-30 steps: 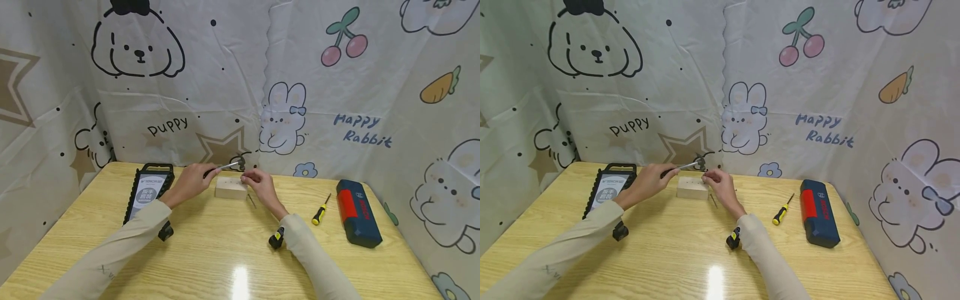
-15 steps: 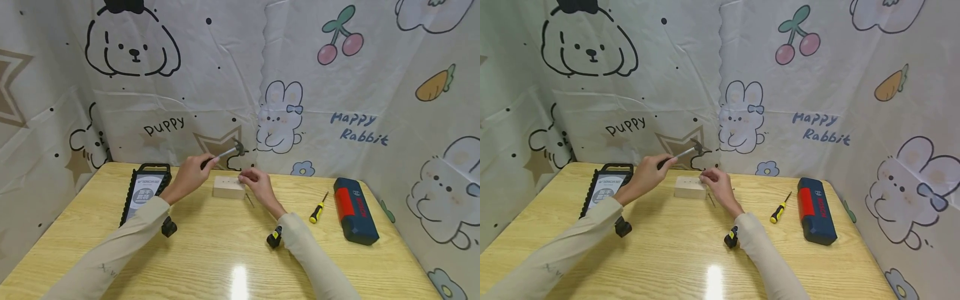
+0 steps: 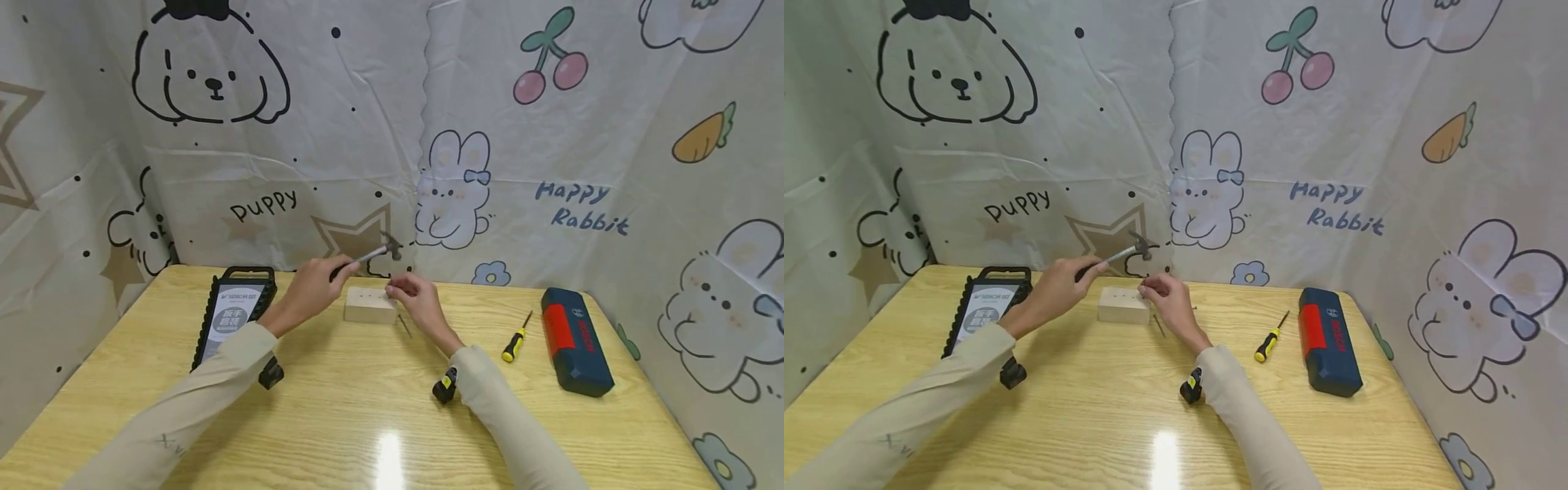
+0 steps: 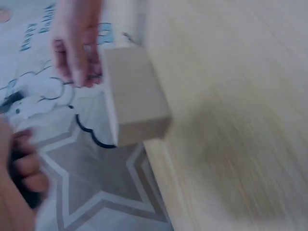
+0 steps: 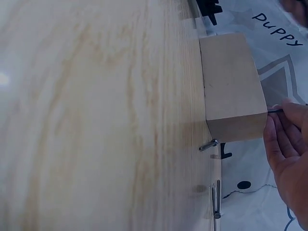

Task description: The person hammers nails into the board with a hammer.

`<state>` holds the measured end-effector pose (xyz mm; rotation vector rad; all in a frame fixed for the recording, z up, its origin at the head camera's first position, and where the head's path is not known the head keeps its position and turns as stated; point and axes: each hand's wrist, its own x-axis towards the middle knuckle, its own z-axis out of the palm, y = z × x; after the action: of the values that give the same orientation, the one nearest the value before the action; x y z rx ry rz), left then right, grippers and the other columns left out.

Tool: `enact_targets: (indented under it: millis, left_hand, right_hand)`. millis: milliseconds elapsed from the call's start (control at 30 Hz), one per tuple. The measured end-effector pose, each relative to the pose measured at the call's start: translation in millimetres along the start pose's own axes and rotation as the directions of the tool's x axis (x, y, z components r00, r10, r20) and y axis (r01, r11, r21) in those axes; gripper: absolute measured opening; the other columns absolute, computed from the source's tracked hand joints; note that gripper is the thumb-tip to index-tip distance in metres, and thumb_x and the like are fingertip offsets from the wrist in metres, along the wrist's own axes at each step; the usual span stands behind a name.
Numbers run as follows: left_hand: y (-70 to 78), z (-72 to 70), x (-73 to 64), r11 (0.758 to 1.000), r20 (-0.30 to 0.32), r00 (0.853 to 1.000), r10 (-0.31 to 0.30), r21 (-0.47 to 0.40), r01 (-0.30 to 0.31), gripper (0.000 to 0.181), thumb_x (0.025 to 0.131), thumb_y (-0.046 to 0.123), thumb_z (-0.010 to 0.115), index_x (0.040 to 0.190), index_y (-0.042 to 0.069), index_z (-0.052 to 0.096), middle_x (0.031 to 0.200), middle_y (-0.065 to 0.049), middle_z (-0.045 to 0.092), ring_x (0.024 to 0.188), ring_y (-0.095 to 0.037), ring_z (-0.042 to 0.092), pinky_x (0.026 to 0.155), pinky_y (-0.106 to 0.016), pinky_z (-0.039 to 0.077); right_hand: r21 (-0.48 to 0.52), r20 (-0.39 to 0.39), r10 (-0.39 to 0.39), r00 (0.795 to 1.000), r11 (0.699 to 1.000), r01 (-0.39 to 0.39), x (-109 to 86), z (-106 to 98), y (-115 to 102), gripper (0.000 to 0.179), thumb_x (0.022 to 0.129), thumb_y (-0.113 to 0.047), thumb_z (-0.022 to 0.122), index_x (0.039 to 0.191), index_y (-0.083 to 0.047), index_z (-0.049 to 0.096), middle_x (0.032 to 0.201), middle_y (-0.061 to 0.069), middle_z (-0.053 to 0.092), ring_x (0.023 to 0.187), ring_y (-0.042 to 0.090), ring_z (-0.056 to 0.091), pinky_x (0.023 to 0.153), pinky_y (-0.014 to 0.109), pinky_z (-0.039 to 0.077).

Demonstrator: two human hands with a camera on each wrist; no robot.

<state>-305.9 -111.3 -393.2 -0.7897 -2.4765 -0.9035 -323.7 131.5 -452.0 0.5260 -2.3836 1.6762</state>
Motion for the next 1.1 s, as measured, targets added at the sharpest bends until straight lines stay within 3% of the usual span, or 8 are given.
enact_targets:
  millis: [100,233,367,533,633,833,967,1100]
  left_hand:
    - [-2.2,3.3,-5.5,0.998,0.084,0.996,-0.013,0.07,0.007,0.026,0.11,0.025,0.058,0.112,0.007,0.076,0.067,0.002,0.058,0.051,-0.008,0.038,0.053,-0.028,0.033]
    - [-4.5,1.4,-9.5,0.996,0.047,0.999,-0.004,0.088,0.0,0.025,0.109,0.025,0.061,0.112,0.007,0.077,0.072,0.0,0.065,0.052,-0.009,0.039,0.055,-0.029,0.034]
    - [-6.8,-0.3,-11.9,0.995,0.033,0.999,0.02,0.092,-0.023,0.023,0.108,0.026,0.062,0.109,0.008,0.077,0.062,0.003,0.051,0.049,-0.008,0.033,0.052,-0.028,0.03]
    - [-12.6,2.0,-18.0,0.996,0.044,0.999,0.011,0.089,-0.015,0.022,0.108,0.025,0.062,0.106,0.008,0.075,0.06,0.006,0.043,0.049,-0.008,0.029,0.051,-0.027,0.027]
    - [-15.8,2.7,-20.1,0.996,0.035,0.999,0.006,0.085,-0.009,0.021,0.108,0.025,0.062,0.105,0.008,0.075,0.059,0.006,0.042,0.049,-0.008,0.028,0.051,-0.027,0.026]
    - [-20.3,3.8,-24.0,0.997,0.017,1.0,0.013,0.081,-0.014,0.021,0.107,0.025,0.064,0.104,0.008,0.076,0.061,0.005,0.049,0.051,-0.008,0.033,0.053,-0.028,0.029]
    - [-22.8,4.5,-27.6,0.997,0.018,1.0,0.012,0.078,-0.013,0.021,0.107,0.024,0.064,0.105,0.008,0.077,0.065,0.004,0.057,0.053,-0.009,0.037,0.054,-0.029,0.032]
    - [-24.7,4.3,-30.1,0.997,0.014,1.0,0.005,0.075,-0.006,0.021,0.106,0.024,0.065,0.109,0.008,0.078,0.076,-0.001,0.069,0.055,-0.01,0.044,0.056,-0.031,0.037]
  right_hand:
    - [-0.002,0.017,-0.009,1.0,1.0,0.009,-0.2,-1.1,-1.6,0.013,0.099,-0.007,0.073,0.108,0.002,0.072,0.11,0.019,0.075,0.105,0.032,0.073,0.093,0.035,0.058]
    - [-0.021,0.048,-0.012,0.999,1.0,0.013,-0.2,-2.6,-7.5,0.021,0.099,-0.005,0.071,0.116,0.007,0.07,0.115,0.024,0.073,0.108,0.038,0.071,0.097,0.043,0.057]
    - [-0.103,0.065,0.013,0.998,0.995,-0.007,-0.3,-15.0,-10.0,0.026,0.102,-0.008,0.069,0.124,0.007,0.069,0.118,0.022,0.073,0.109,0.035,0.07,0.098,0.045,0.056]
    - [-0.225,0.029,0.051,0.998,0.973,-0.044,1.7,-42.2,-6.1,0.023,0.104,-0.011,0.067,0.12,0.005,0.07,0.112,0.018,0.073,0.102,0.031,0.069,0.094,0.044,0.057]
    - [-0.304,0.014,0.076,0.997,0.95,-0.069,0.6,-55.5,-3.3,0.02,0.103,-0.009,0.066,0.117,0.005,0.07,0.109,0.018,0.072,0.101,0.032,0.068,0.093,0.045,0.056]
    - [-0.483,0.041,0.133,0.99,0.87,-0.097,-3.7,-70.1,7.7,0.01,0.1,-0.002,0.067,0.105,0.006,0.07,0.103,0.02,0.071,0.098,0.034,0.068,0.09,0.048,0.056]
    - [-0.578,0.125,0.184,0.975,0.812,-0.079,-6.1,-76.0,17.3,0.015,0.098,-0.003,0.071,0.11,0.005,0.07,0.111,0.023,0.067,0.103,0.036,0.064,0.092,0.049,0.054]
    - [-0.608,0.231,0.207,0.951,0.794,-0.025,-6.7,-83.2,24.2,0.01,0.098,-0.006,0.074,0.104,0.001,0.07,0.108,0.019,0.061,0.101,0.032,0.057,0.096,0.05,0.049]
